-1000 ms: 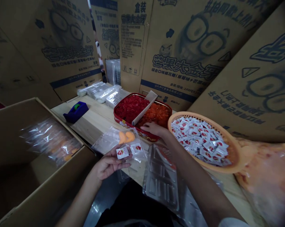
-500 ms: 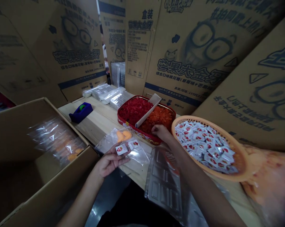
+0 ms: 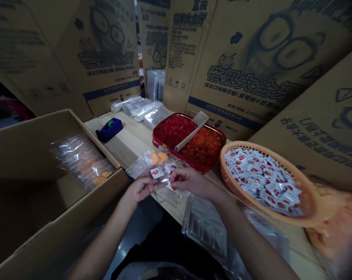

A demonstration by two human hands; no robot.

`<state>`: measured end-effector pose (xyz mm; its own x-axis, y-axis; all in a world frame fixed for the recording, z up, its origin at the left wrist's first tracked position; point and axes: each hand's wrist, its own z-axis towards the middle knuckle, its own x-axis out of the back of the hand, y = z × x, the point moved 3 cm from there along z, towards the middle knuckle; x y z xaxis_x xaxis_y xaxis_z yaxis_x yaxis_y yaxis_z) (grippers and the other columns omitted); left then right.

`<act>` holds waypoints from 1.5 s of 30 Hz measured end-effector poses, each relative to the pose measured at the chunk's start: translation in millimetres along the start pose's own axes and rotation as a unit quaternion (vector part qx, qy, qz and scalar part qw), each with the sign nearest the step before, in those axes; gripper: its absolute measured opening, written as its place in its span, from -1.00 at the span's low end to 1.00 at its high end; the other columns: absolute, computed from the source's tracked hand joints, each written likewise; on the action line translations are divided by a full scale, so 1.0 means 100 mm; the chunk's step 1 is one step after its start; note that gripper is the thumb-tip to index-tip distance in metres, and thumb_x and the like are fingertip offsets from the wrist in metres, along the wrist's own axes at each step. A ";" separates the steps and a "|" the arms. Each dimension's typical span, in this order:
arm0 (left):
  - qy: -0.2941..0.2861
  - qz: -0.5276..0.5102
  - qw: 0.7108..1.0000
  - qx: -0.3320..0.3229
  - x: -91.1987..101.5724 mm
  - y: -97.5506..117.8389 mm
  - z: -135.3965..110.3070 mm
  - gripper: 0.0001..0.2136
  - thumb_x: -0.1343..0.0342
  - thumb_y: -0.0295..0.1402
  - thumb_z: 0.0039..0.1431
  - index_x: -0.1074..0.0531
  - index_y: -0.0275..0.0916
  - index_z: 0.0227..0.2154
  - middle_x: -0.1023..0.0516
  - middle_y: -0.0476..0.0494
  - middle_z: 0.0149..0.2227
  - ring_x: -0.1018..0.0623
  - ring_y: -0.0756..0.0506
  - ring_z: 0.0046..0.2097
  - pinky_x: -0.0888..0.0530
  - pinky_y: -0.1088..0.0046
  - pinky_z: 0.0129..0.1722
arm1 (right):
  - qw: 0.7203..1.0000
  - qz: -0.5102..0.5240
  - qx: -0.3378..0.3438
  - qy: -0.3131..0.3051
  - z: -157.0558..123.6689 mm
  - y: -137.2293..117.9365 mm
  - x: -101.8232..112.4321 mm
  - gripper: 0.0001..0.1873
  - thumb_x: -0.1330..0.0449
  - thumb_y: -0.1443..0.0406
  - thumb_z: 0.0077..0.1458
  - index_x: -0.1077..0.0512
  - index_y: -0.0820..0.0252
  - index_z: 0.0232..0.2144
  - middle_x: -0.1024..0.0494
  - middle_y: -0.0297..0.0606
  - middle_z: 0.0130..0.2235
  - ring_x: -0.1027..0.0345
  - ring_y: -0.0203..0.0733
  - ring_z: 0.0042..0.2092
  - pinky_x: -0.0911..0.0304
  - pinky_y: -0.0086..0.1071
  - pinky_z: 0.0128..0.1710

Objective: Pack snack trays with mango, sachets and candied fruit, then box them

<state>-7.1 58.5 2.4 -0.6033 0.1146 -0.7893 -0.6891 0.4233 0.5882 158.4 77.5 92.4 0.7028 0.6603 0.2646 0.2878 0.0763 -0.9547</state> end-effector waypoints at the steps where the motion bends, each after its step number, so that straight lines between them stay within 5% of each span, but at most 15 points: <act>1: 0.004 0.005 1.000 -0.001 0.00 0.00 0.00 -0.31 -0.01 -0.75 -0.13 -0.16 -0.11 0.10 -0.52 -0.12 -0.14 -0.49 -0.18 -0.08 -0.26 0.03 0.05 | 1.000 -0.016 0.008 -0.014 0.01 0.00 -0.09 -0.99 -0.15 0.37 -0.13 -0.37 0.23 -0.53 -0.36 -0.42 -0.53 -0.20 -0.38 -0.46 -0.11 -0.51 -0.45; 11: 0.026 0.015 1.000 0.012 0.01 -0.03 0.01 -0.32 -0.02 -0.74 -0.15 -0.17 -0.14 0.10 -0.55 -0.11 -0.19 -0.55 -0.11 -0.21 -0.40 0.23 -0.06 | 0.998 -0.050 0.049 0.003 0.08 0.08 -0.21 -0.96 -0.11 0.39 -0.06 -0.32 0.23 -0.52 -0.36 -0.40 -0.47 -0.21 -0.35 -0.39 -0.09 -0.50 -0.39; 23: -0.003 0.001 1.000 0.000 0.04 0.02 -0.05 -0.31 0.02 -0.76 -0.10 -0.12 -0.11 0.12 -0.48 -0.16 -0.09 -0.43 -0.22 0.01 -0.24 0.00 0.05 | 0.985 -0.168 -0.009 0.031 -0.14 0.25 0.15 -0.98 -0.07 0.39 -0.07 -0.29 0.20 -0.48 -0.34 -0.42 -0.47 -0.16 -0.35 -0.41 -0.02 -0.50 -0.45; 30: -0.003 -0.011 1.000 0.004 0.06 0.01 -0.04 -0.28 0.02 -0.77 -0.12 -0.10 -0.08 0.13 -0.47 -0.14 -0.06 -0.41 -0.23 0.03 -0.22 -0.02 0.06 | 0.972 -0.188 -0.047 0.132 -0.09 0.20 0.17 -0.85 -0.16 0.32 -0.13 -0.23 0.18 -0.45 -0.31 -0.44 -0.47 -0.15 -0.35 -0.44 -0.03 -0.49 -0.46; 36: 0.010 -0.008 1.000 -0.004 0.14 0.04 -0.07 -0.28 0.03 -0.76 -0.10 -0.08 -0.06 0.14 -0.43 -0.14 0.00 -0.39 -0.23 0.05 -0.22 0.00 0.07 | 0.941 -0.223 -0.043 0.250 0.08 0.16 0.48 -0.95 -0.07 0.35 -0.06 -0.33 0.20 -0.48 -0.39 -0.37 -0.45 -0.21 -0.33 -0.41 -0.07 -0.47 -0.41; 42: 0.020 -0.004 1.000 -0.006 0.12 0.08 -0.08 -0.28 0.03 -0.75 -0.10 -0.07 -0.07 0.15 -0.43 -0.16 0.01 -0.39 -0.23 0.05 -0.25 0.04 0.06 | 0.959 -0.271 -0.019 0.077 0.16 0.29 0.32 -0.87 -0.16 0.43 -0.15 -0.41 0.19 -0.44 -0.40 -0.39 -0.46 -0.23 -0.34 -0.41 -0.06 -0.50 -0.43; 45: 0.025 -0.008 1.000 -0.009 0.10 0.09 -0.07 -0.28 0.03 -0.74 -0.10 -0.07 -0.09 0.15 -0.43 -0.17 0.01 -0.38 -0.23 0.05 -0.24 0.03 0.06 | 0.956 -0.288 -0.024 0.054 0.09 0.30 0.22 -0.87 -0.18 0.45 -0.17 -0.40 0.22 -0.45 -0.40 -0.37 -0.43 -0.21 -0.34 -0.40 -0.04 -0.50 -0.43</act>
<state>-22.1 57.4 1.4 -0.6115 0.0631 -0.7887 -0.7054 0.4081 0.5796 177.4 101.1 68.0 0.4811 0.4372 0.7598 0.6748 0.3685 -0.6394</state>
